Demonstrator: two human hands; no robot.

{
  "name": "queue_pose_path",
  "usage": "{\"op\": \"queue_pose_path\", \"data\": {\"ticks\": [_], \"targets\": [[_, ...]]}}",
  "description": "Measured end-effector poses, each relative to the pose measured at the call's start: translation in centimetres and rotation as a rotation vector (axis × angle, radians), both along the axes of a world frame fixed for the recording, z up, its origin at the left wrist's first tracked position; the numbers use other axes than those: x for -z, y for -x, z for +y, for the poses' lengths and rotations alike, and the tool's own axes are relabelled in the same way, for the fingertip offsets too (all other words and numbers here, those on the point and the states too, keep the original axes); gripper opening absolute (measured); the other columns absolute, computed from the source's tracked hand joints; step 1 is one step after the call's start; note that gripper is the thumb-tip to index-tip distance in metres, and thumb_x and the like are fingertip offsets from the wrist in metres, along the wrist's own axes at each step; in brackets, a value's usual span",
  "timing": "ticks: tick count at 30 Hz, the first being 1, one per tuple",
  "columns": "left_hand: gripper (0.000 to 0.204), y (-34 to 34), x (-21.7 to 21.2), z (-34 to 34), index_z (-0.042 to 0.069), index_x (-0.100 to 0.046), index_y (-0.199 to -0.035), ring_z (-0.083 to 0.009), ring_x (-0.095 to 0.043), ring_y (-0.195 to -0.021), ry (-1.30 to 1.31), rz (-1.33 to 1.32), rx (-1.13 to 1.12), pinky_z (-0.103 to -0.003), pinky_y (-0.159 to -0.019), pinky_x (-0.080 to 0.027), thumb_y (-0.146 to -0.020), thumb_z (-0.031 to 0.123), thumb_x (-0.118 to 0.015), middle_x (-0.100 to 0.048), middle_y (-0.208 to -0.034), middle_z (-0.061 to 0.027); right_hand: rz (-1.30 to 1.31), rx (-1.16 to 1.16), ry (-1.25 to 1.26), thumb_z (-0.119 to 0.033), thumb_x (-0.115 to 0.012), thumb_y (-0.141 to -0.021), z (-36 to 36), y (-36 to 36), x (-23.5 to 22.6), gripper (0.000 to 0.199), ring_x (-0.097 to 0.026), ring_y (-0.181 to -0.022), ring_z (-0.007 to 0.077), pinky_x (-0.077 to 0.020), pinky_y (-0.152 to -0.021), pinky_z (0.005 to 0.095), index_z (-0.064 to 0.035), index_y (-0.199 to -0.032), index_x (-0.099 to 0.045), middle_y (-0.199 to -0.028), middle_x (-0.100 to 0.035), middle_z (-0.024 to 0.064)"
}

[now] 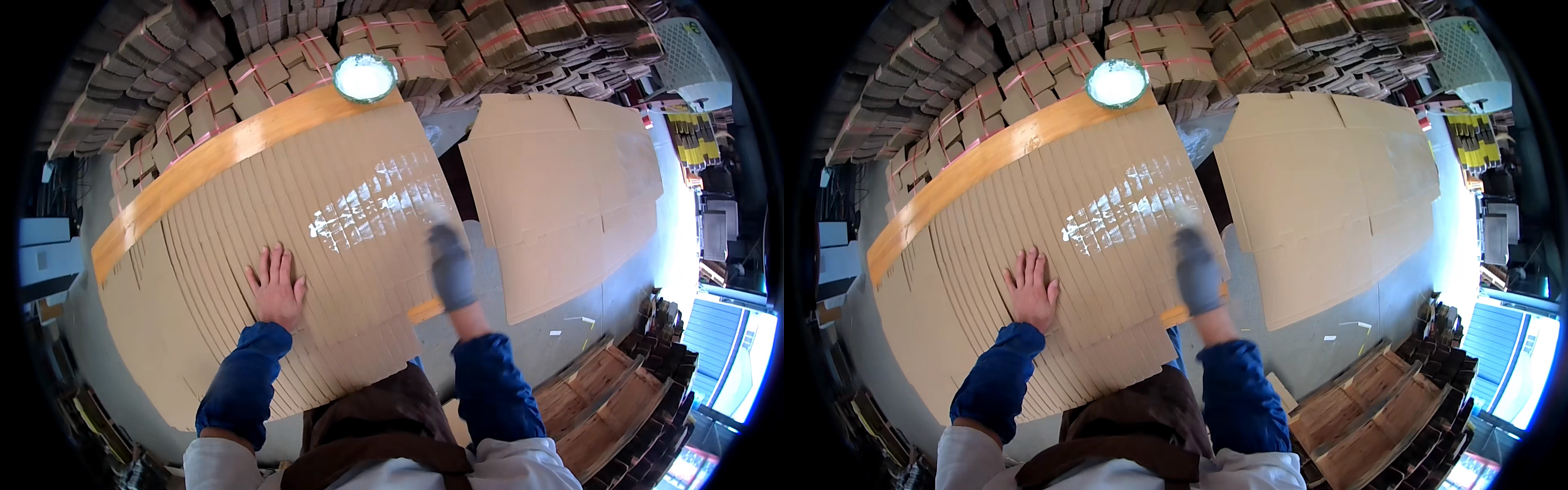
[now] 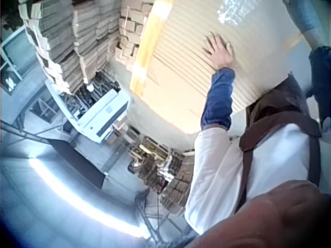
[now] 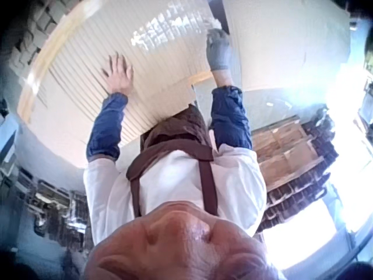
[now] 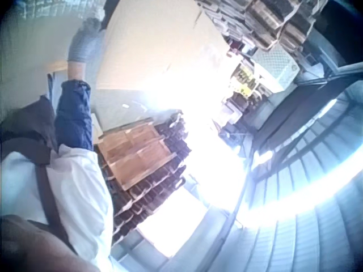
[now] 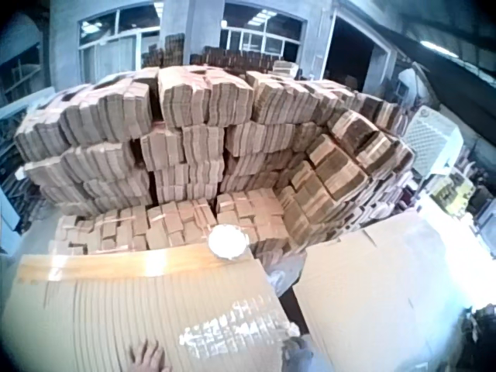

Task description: The person applies a white adhesive substance to a large, flat piece of corrugated cardboard using a brush. They repeatedly dip the brush into a small container to reload the adhesive and spread it across the surface of the board in a systematic manner.

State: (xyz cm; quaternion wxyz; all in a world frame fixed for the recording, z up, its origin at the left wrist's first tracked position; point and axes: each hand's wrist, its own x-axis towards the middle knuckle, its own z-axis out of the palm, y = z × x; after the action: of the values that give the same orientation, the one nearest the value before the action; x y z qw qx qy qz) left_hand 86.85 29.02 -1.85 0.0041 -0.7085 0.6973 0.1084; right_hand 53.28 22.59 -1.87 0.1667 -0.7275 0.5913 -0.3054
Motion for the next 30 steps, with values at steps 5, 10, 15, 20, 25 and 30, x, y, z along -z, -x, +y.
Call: {"op": "queue_pose_path", "data": {"ticks": [5, 10, 15, 20, 25, 30], "targets": [[0.058, -0.1, 0.5, 0.6, 0.007, -0.040, -0.144, -0.0313, -0.019, -0.148, 0.041, -0.008, 0.025, -0.062, -0.116, -0.010, -0.095, 0.034, -0.053, -0.028, -0.159, -0.0071, -0.008, -0.098, -0.054, 0.004, -0.054, -0.083, 4.6, 0.4, 1.5, 0.029, -0.066, -0.098, 0.0313, -0.0534, -0.089, 0.0378, 0.0000, -0.110, -0.064, -0.105, -0.068, 0.0161], [0.058, -0.1, 0.8, 0.6, 0.006, -0.039, -0.145, -0.0314, -0.019, -0.148, 0.036, 0.000, 0.014, -0.062, -0.116, -0.011, -0.095, 0.034, -0.053, -0.028, -0.159, -0.0072, 0.064, -0.140, -0.007, 0.003, -0.056, -0.084, 7.4, 0.2, -1.0, 0.029, -0.064, -0.107, 0.0321, -0.0518, -0.093, 0.0401, -0.0024, -0.111, -0.065, -0.117, -0.065, 0.0163], [0.059, -1.0, 1.1, 1.4, 0.007, -0.036, -0.147, -0.0309, -0.017, -0.149, 0.011, -0.029, 0.019, -0.061, -0.116, -0.010, -0.095, 0.033, -0.052, -0.026, -0.159, -0.0067, 0.117, 0.035, -0.174, 0.003, -0.057, -0.084, 6.6, 4.3, 1.1, 0.028, -0.064, -0.106, 0.0348, -0.0527, -0.092, 0.0395, -0.0027, -0.109, -0.067, -0.120, -0.063, 0.0201], [0.061, -0.8, 1.2, 1.0, 0.007, -0.033, -0.149, -0.0311, -0.015, -0.150, 0.020, -0.021, 0.013, -0.060, -0.117, -0.010, -0.095, 0.030, -0.051, -0.025, -0.160, -0.0067, 0.109, -0.300, -0.321, 0.000, -0.057, -0.085, 9.3, 0.5, -4.5, 0.030, -0.064, -0.109, 0.0311, -0.0542, -0.090, 0.0386, -0.0062, -0.112, -0.067, -0.121, -0.065, 0.0145], [0.061, -0.7, 1.0, 0.8, 0.008, -0.032, -0.149, -0.0310, -0.015, -0.150, 0.002, -0.033, 0.021, -0.059, -0.117, -0.009, -0.095, 0.030, -0.050, -0.025, -0.160, -0.0066, -0.035, 0.084, -0.230, 0.001, -0.058, -0.084, 7.1, 4.7, -2.2, 0.028, -0.066, -0.098, 0.0336, -0.0558, -0.082, 0.0396, -0.0063, -0.109, -0.067, -0.118, -0.064, 0.0157], [0.061, -0.4, 1.0, 0.9, 0.009, -0.032, -0.150, -0.0302, -0.014, -0.150, -0.004, -0.053, 0.015, -0.059, -0.118, -0.008, -0.095, 0.030, -0.050, -0.025, -0.160, -0.0061, -0.133, 0.158, -0.313, -0.003, -0.056, -0.089, 5.7, 5.6, -1.6, 0.022, -0.067, -0.088, 0.0349, -0.0552, -0.078, 0.0414, -0.0071, -0.108, -0.066, -0.112, -0.065, 0.0158]]}}
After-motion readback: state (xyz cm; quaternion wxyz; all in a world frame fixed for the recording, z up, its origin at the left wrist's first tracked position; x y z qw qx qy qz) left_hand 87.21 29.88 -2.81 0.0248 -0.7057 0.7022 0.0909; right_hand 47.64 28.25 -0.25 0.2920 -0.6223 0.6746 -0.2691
